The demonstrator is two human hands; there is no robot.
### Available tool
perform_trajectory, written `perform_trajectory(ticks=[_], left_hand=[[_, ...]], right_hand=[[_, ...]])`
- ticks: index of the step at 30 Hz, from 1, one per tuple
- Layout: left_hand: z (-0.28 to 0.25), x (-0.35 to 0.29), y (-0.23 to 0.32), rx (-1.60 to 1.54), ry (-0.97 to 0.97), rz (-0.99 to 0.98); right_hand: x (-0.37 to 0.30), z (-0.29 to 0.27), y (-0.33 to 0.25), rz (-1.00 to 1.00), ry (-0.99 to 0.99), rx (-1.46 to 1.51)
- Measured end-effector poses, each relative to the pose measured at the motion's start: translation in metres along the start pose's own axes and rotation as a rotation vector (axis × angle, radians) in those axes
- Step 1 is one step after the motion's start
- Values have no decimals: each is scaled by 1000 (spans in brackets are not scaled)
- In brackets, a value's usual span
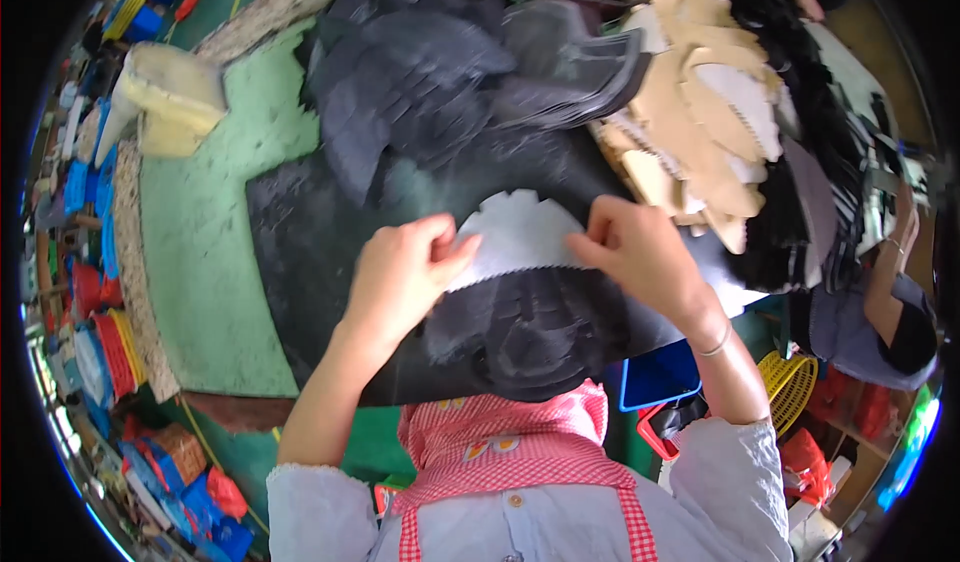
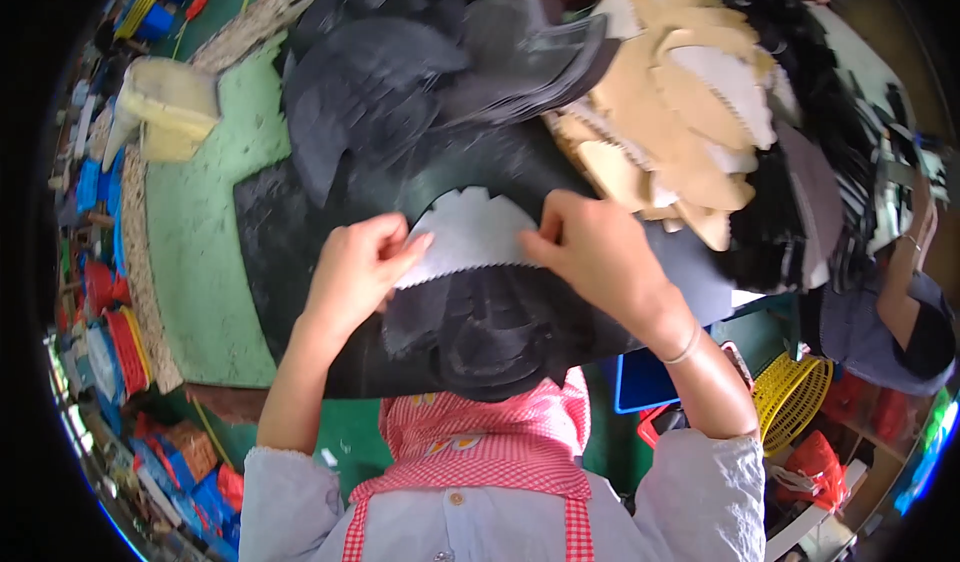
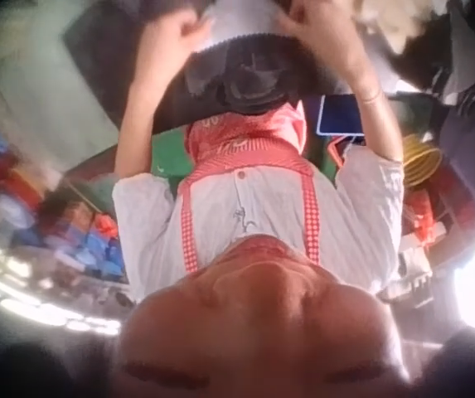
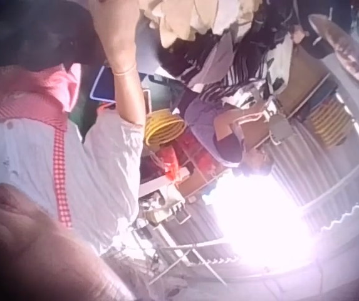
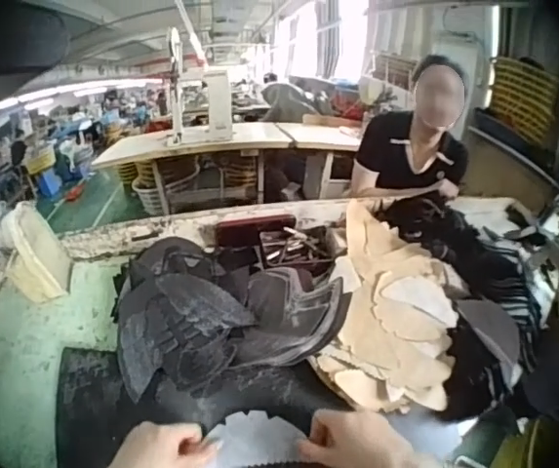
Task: Aligning, layering, and stacking various pre-cut material components for shoe uppers on a workbench.
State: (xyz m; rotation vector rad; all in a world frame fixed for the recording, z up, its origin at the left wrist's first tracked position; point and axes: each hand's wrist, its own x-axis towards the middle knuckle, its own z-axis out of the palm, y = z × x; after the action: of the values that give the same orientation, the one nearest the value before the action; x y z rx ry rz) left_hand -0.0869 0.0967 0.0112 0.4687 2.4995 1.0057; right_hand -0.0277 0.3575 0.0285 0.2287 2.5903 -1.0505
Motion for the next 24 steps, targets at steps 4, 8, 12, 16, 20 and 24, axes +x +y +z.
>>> perform_trajectory(ticks=[4,8,12,16,20,24], left_hand=[[-21,10,9,326,306,295],[-23,38,18,332,437,522],[-45,66,-27,-82,408,329],[-55,0,48,-37,445,463],[6,-66,52,437,-25,633],[13,-77,40,140,-291,657]], right_hand=[[2,-29,-4,-141,170,-419],[31,-86,54,-203,803,-301],[57,-124,128,-194,887,-531],[56,-134,148,-149,881,-560],[54,-157,132,-134,1145,-503],[17,-131,60,-335,631,325]])
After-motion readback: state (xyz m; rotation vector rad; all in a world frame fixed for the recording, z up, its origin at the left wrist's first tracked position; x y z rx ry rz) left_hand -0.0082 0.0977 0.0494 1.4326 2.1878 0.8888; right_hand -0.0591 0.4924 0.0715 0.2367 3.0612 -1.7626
